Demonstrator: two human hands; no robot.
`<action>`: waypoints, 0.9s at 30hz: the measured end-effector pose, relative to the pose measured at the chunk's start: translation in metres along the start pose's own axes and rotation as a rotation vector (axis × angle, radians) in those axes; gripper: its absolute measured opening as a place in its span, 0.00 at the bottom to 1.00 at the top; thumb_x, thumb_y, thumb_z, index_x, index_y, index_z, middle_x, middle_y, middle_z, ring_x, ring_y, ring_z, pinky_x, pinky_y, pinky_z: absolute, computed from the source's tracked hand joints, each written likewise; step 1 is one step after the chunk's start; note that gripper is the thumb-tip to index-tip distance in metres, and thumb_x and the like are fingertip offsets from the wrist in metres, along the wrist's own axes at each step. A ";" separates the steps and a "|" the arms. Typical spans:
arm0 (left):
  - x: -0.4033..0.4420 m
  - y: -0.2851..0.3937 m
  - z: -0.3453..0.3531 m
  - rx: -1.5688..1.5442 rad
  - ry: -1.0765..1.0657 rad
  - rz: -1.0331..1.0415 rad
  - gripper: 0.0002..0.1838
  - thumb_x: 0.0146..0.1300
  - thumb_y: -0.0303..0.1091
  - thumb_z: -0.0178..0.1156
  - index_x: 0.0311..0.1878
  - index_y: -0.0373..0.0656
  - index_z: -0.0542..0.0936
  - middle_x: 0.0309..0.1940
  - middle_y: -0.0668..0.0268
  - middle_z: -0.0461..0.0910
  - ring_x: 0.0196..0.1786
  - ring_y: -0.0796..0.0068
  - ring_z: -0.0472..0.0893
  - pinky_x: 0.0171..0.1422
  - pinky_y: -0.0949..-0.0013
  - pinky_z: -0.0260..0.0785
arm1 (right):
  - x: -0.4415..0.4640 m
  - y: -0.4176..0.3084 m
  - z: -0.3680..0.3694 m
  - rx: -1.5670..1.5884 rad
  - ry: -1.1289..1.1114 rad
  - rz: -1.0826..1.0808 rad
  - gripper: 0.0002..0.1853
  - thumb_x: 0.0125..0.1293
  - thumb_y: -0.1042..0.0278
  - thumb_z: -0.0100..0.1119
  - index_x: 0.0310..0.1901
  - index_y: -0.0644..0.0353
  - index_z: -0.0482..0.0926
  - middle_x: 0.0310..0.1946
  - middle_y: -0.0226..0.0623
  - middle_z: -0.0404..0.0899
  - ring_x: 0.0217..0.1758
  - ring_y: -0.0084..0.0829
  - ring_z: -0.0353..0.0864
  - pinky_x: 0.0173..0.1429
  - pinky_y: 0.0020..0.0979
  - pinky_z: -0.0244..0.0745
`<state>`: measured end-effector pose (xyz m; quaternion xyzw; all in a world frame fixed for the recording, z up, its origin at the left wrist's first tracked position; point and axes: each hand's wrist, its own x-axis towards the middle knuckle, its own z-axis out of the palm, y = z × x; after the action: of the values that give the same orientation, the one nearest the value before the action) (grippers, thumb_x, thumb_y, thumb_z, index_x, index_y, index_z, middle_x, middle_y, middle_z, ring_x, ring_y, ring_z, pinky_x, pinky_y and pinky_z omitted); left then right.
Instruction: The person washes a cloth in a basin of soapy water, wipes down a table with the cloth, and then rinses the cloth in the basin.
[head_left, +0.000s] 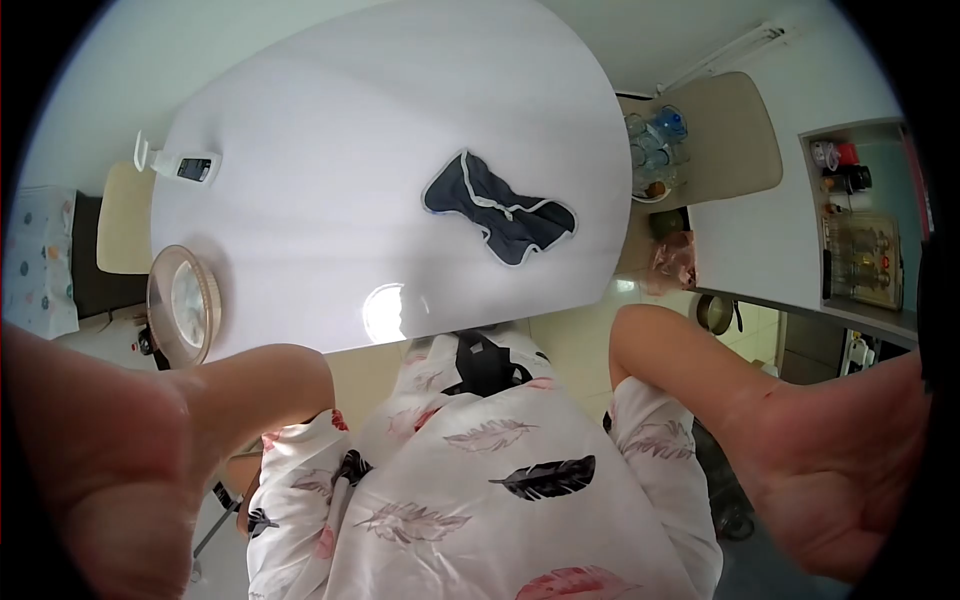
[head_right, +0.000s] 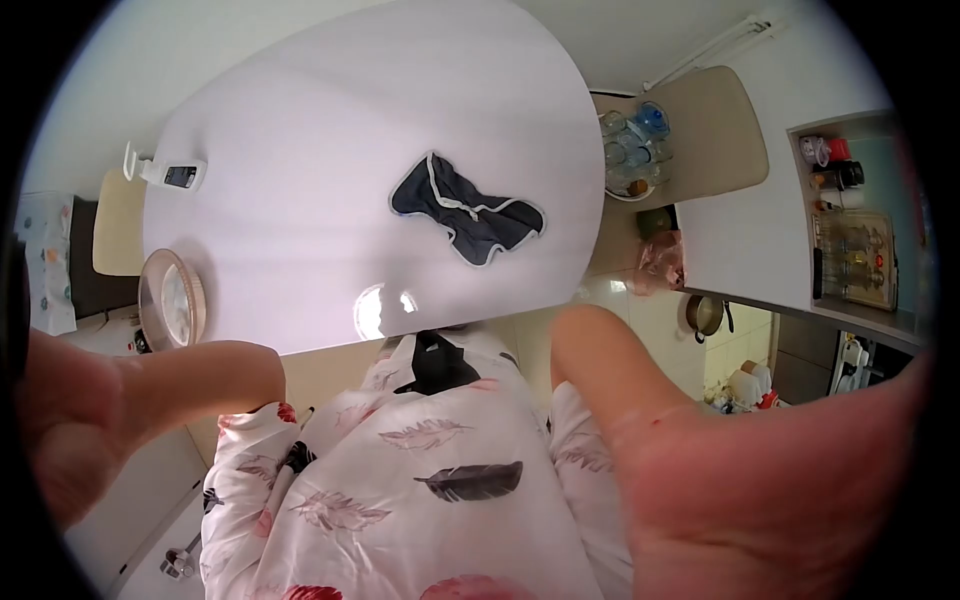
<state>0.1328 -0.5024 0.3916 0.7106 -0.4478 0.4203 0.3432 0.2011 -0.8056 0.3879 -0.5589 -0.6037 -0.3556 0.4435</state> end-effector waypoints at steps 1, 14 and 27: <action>0.001 0.001 0.000 0.006 -0.001 0.001 0.32 0.63 0.62 0.28 0.68 0.62 0.40 0.69 0.68 0.50 0.71 0.61 0.49 0.73 0.46 0.35 | 0.001 0.000 -0.001 0.004 0.000 -0.001 0.20 0.65 0.45 0.41 0.46 0.52 0.72 0.46 0.35 0.72 0.48 0.33 0.68 0.57 0.45 0.58; 0.004 0.011 0.000 0.057 0.006 -0.001 0.33 0.63 0.63 0.27 0.69 0.65 0.37 0.70 0.69 0.49 0.72 0.62 0.48 0.73 0.47 0.35 | 0.005 0.005 0.002 0.037 0.035 -0.025 0.21 0.65 0.45 0.40 0.46 0.52 0.72 0.46 0.34 0.73 0.48 0.32 0.68 0.57 0.43 0.59; 0.000 0.013 -0.011 0.200 0.224 -0.051 0.34 0.63 0.64 0.25 0.70 0.67 0.34 0.70 0.71 0.47 0.72 0.63 0.48 0.74 0.48 0.35 | -0.022 0.022 0.017 -0.007 0.760 0.191 0.17 0.67 0.51 0.37 0.45 0.51 0.73 0.42 0.31 0.74 0.47 0.30 0.69 0.56 0.37 0.62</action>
<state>0.1177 -0.4978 0.3977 0.7012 -0.3443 0.5306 0.3290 0.2204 -0.7956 0.3597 -0.4425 -0.3408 -0.4963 0.6646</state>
